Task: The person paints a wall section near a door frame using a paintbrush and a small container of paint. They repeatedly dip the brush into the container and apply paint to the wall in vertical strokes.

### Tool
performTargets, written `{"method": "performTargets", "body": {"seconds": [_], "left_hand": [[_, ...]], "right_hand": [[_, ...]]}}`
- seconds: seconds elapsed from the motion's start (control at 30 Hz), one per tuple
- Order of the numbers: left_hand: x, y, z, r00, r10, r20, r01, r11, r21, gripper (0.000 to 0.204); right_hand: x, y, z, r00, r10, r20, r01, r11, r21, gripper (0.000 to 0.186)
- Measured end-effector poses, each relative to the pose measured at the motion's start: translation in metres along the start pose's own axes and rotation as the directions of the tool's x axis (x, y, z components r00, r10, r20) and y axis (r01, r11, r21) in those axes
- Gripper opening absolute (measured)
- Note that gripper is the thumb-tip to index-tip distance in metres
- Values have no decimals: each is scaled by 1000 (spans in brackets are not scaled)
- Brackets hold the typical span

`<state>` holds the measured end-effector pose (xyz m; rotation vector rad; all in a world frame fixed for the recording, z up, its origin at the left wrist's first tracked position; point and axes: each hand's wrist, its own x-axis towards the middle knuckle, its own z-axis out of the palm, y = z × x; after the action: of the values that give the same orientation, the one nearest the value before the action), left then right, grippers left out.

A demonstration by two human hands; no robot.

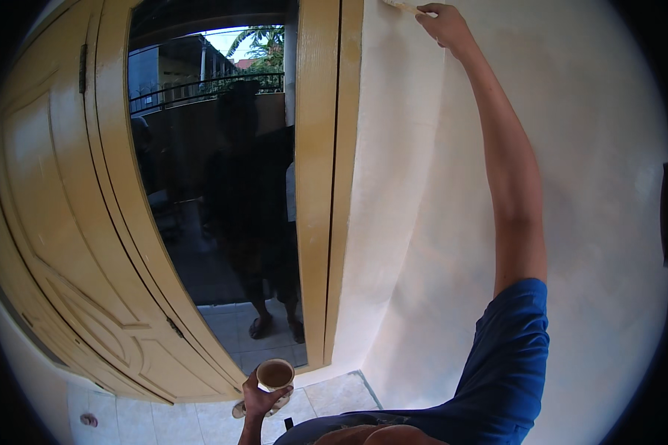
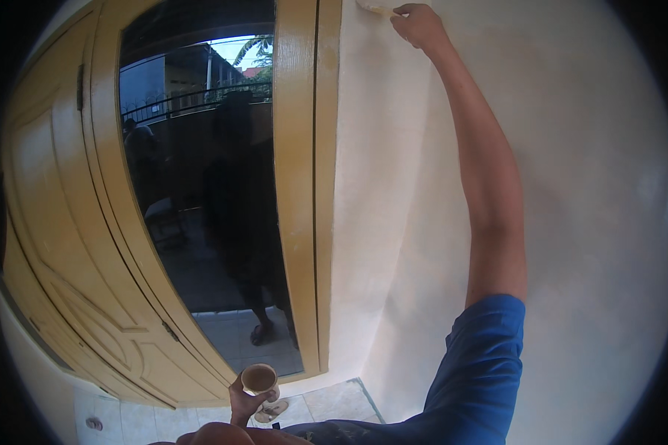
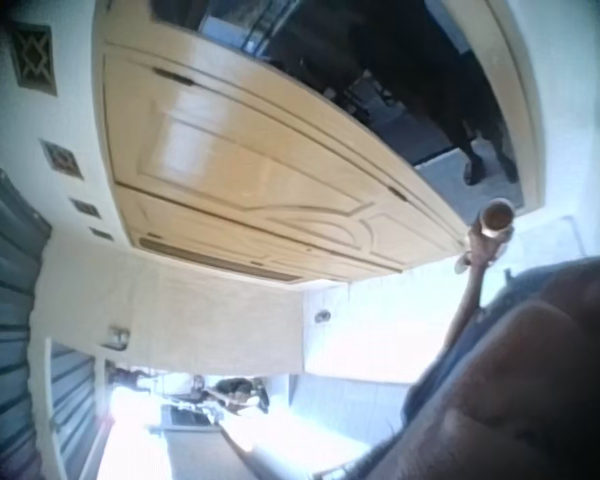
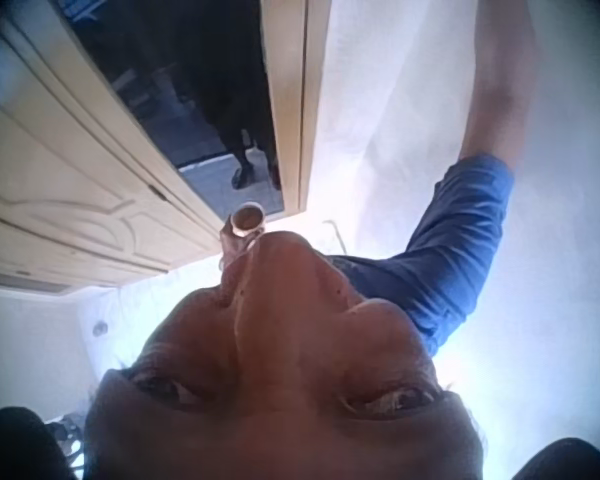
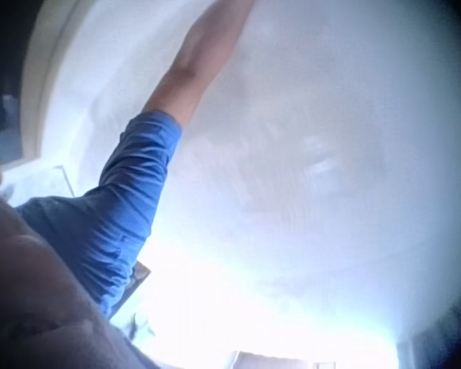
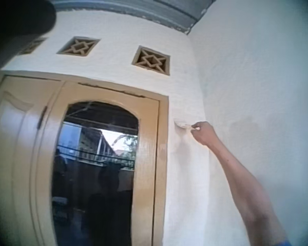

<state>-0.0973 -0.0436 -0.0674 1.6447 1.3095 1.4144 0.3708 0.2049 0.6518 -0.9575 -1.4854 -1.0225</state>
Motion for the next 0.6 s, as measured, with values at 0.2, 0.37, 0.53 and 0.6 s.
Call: {"method": "performTargets", "body": {"seconds": [0.2,0.37,0.53,0.6], "left_hand": [[-11,-3,1,999,-25,30,25,1000,-9,78],[-16,0,-4,999,-40,14,39,995,87,79],[3,0,7,998,-26,56,22,997,72,80],[-2,-1,7,999,-40,2,40,997,70,79]], "right_hand": [[-28,-53,-79,794,313,521,-454,875,166,43],[-16,-72,-68,916,324,237,-375,901,216,40],[52,-31,-42,980,7,-199,2,999,45,40],[72,-46,-23,979,105,-177,-82,988,131,40]]}}
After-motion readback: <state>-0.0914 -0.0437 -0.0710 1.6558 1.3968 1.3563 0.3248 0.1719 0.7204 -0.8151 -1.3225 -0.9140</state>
